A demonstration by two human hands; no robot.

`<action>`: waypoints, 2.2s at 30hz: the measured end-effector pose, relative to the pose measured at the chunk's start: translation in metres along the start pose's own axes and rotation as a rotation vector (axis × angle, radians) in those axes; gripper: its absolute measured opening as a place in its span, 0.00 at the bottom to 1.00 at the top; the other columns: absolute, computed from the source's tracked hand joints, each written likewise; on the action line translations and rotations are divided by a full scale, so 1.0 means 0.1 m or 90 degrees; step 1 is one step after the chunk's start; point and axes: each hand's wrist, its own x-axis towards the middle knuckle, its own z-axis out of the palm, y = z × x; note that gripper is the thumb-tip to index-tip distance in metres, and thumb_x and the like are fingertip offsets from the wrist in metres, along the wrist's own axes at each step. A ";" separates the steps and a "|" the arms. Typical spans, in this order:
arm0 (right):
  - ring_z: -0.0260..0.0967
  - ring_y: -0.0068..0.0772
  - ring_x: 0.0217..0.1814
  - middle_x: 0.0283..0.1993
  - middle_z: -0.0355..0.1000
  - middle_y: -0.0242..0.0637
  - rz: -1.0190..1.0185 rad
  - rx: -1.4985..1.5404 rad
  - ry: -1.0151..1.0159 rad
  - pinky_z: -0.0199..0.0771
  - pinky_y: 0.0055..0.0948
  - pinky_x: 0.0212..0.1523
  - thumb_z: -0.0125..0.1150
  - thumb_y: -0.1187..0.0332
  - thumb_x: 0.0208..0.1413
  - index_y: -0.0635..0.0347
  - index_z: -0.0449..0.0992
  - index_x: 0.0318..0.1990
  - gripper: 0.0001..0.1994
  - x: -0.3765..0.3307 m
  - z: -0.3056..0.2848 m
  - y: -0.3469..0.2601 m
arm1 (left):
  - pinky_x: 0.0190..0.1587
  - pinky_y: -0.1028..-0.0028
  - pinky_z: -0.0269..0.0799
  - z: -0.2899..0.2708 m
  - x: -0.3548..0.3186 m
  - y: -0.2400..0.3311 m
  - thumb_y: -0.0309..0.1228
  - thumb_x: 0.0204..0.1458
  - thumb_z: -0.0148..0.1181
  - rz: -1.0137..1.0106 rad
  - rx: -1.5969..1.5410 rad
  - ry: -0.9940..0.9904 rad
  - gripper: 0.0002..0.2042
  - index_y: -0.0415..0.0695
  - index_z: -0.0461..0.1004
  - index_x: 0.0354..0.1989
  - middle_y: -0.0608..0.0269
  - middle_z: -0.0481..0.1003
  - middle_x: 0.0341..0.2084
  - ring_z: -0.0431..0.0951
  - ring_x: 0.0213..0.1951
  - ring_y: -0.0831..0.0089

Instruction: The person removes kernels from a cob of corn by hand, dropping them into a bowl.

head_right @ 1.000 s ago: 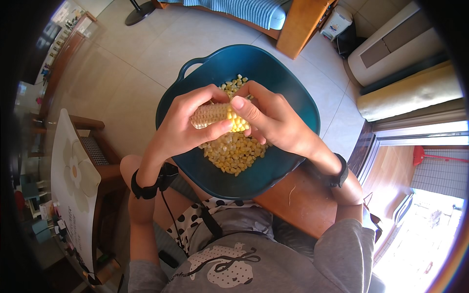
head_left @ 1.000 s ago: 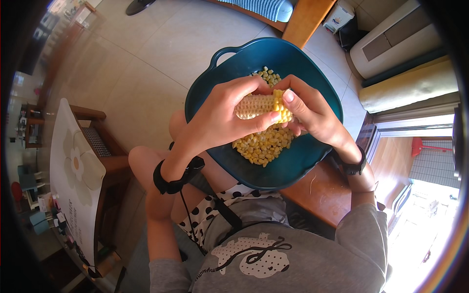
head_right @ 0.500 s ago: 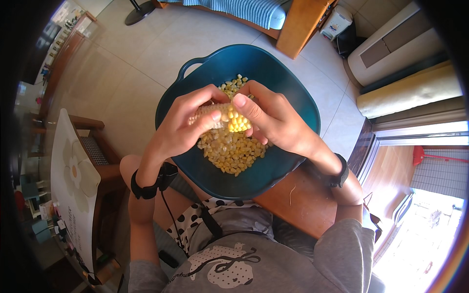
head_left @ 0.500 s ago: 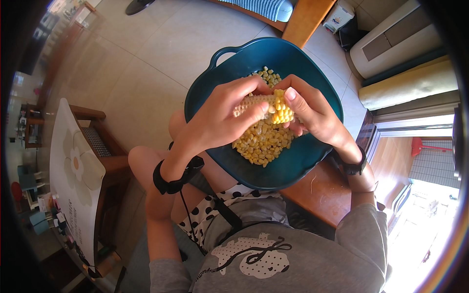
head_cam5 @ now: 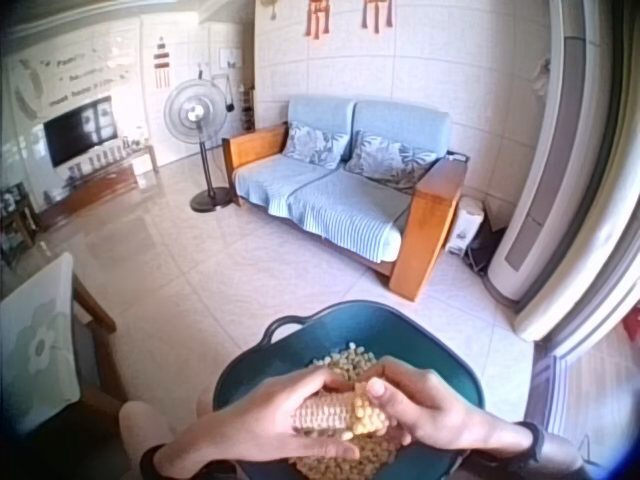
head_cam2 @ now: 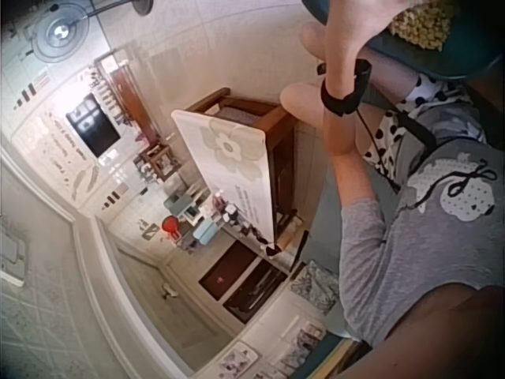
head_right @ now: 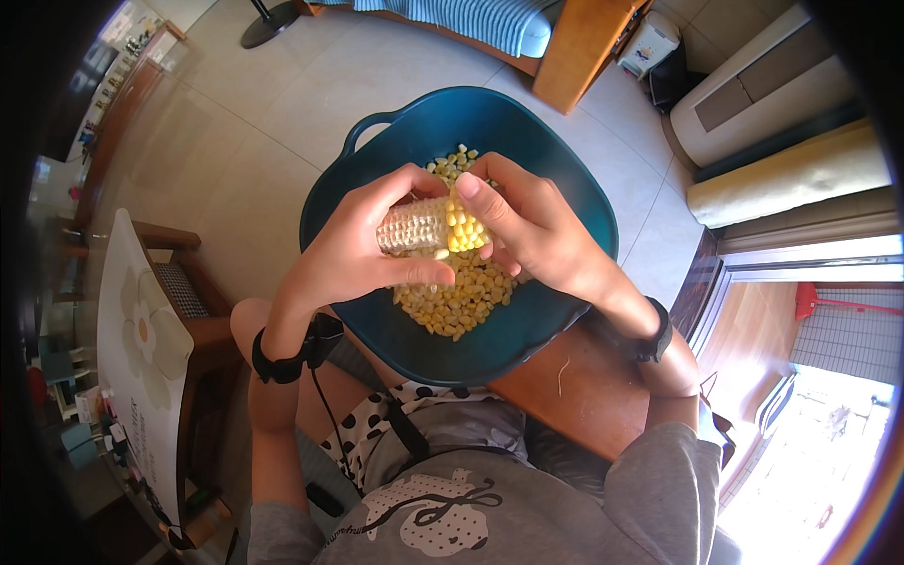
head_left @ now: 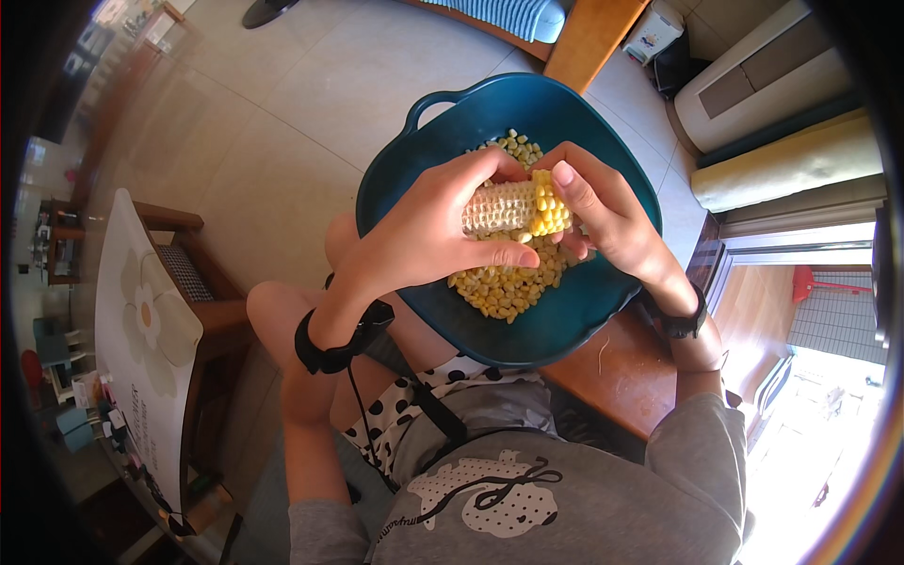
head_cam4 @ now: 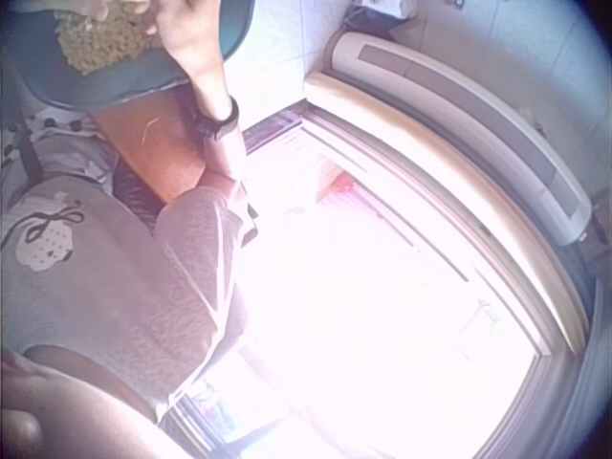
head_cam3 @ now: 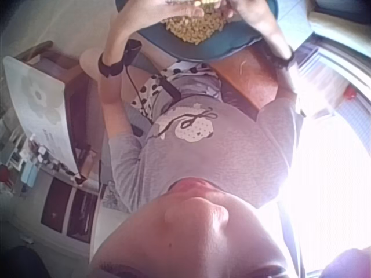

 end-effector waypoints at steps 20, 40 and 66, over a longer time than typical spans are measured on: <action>0.59 0.15 0.18 0.23 0.65 0.31 -0.008 -0.056 -0.057 0.59 0.15 0.19 0.40 0.42 0.62 0.63 0.66 0.47 0.28 0.00 -0.01 0.03 | 0.31 0.77 0.66 0.02 0.00 0.07 0.31 0.55 0.55 0.029 0.099 0.078 0.10 0.34 0.70 0.35 0.59 0.71 0.24 0.71 0.26 0.76; 0.63 0.20 0.20 0.18 0.64 0.32 0.037 -0.079 -0.027 0.62 0.22 0.22 0.42 0.43 0.61 0.65 0.71 0.41 0.28 0.00 -0.02 -0.02 | 0.29 0.73 0.72 0.05 0.00 0.09 0.44 0.52 0.61 -0.003 0.014 0.083 0.22 0.37 0.63 0.41 0.51 0.76 0.26 0.80 0.28 0.65; 0.65 0.26 0.21 0.17 0.65 0.37 -0.067 -0.130 -0.040 0.65 0.26 0.24 0.45 0.46 0.62 0.67 0.70 0.35 0.26 -0.01 0.02 0.02 | 0.25 0.77 0.61 -0.01 -0.03 0.14 0.34 0.60 0.49 -0.092 0.059 -0.003 0.11 0.37 0.70 0.35 0.63 0.68 0.17 0.64 0.21 0.80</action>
